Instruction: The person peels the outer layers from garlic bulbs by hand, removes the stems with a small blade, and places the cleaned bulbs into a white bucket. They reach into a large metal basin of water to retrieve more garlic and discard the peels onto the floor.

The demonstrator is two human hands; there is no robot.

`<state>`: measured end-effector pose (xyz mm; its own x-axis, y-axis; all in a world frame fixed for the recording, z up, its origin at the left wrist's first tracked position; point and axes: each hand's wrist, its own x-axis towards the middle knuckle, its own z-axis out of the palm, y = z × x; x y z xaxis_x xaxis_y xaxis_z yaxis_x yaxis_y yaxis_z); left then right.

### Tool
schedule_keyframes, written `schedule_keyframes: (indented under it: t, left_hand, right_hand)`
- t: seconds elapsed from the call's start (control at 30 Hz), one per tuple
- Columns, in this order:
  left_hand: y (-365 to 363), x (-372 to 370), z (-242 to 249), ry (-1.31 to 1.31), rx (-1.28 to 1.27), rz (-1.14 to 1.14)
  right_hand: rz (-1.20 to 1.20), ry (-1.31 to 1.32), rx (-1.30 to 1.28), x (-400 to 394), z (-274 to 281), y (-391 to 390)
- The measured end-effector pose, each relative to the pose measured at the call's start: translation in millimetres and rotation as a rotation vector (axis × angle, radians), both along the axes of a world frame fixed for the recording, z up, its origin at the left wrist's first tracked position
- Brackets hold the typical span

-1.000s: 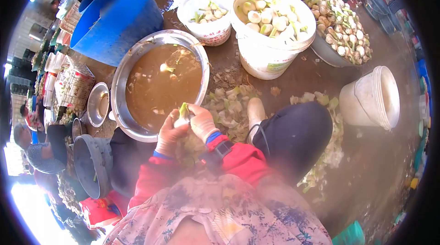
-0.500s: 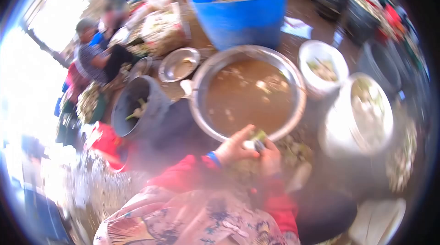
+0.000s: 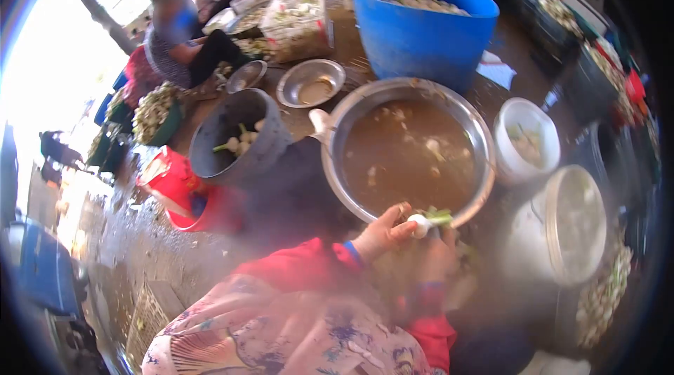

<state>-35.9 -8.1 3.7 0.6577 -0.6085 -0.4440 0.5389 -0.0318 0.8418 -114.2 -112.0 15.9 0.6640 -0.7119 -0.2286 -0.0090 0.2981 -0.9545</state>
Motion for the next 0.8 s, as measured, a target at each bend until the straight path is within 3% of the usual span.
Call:
schedule_keyframes:
  t: [0.03,0.07,0.1,0.17,0.2,0.27,0.3,0.33,0.37,0.4,0.47,0.5,0.53,0.6,0.63,0.67,0.73,0.77,0.8]
  left_hand:
    - [-2,-1,2,-0.464,-0.03,0.012]
    - [-5,-4,3,-0.919,-0.087,0.021]
    - [-6,-5,-4,-0.824,-0.05,0.074]
    - [-10,9,-48,-0.637,0.02,0.208]
    - [-11,14,-73,-0.547,0.059,0.284]
    - [-5,-1,1,-0.289,0.198,0.255]
    - [0,0,7,-0.189,0.16,0.172]
    - [4,3,9,-0.091,0.129,0.101]
    - [8,4,10,-0.021,0.025,-0.03]
    - [2,0,7,-0.013,0.026,-0.053]
    - [-3,-6,3,-0.178,-0.196,-0.218]
    - [-8,-5,14,-0.267,-0.177,-0.368]
    - [-11,-8,18,-0.265,-0.174,-0.369]
    - [-17,-13,22,-0.026,-0.102,-0.067]
    - [-21,-1,14,-0.017,-0.039,-0.033]
    - [-26,3,10,0.154,-0.055,0.071]
    - [-24,6,5,0.231,-0.043,0.115]
    - [-22,7,3,0.232,-0.039,0.107]
    - [-18,6,5,0.201,-0.107,0.052]
  right_hand:
    - [0.134,-0.084,-0.052,-5,9,3]
    - [0.145,-0.077,-0.058,-4,-16,3]
    - [0.053,0.013,-0.374,-4,-23,11]
    - [-0.041,-0.002,-0.042,-1,-41,9]
    - [-0.09,0.062,-0.221,-3,-33,6]
    - [-0.262,-0.019,-0.247,-4,-42,-1]
    - [-0.245,0.067,-0.359,-8,-29,-5]
    - [-0.328,-0.076,-0.101,-3,-24,-6]
    - [-0.353,-0.164,-0.02,-3,-30,-9]
    - [-0.369,-0.259,0.063,-1,-31,-10]
    - [-0.274,0.002,-0.211,-1,-30,-6]
    - [-0.204,0.035,-0.317,-3,-28,0]
    - [-0.205,0.037,-0.313,-5,-28,2]
    - [-0.076,-0.06,-0.017,-7,-21,3]
    - [-0.022,0.062,0.04,-12,-8,3]
    - [-0.03,0.064,0.045,-13,-10,2]
    - [-0.007,-0.012,0.002,-14,-18,-3]
    - [-0.078,-0.145,0.208,-13,-32,-8]
    - [-0.088,-0.144,0.214,-15,-33,-13]
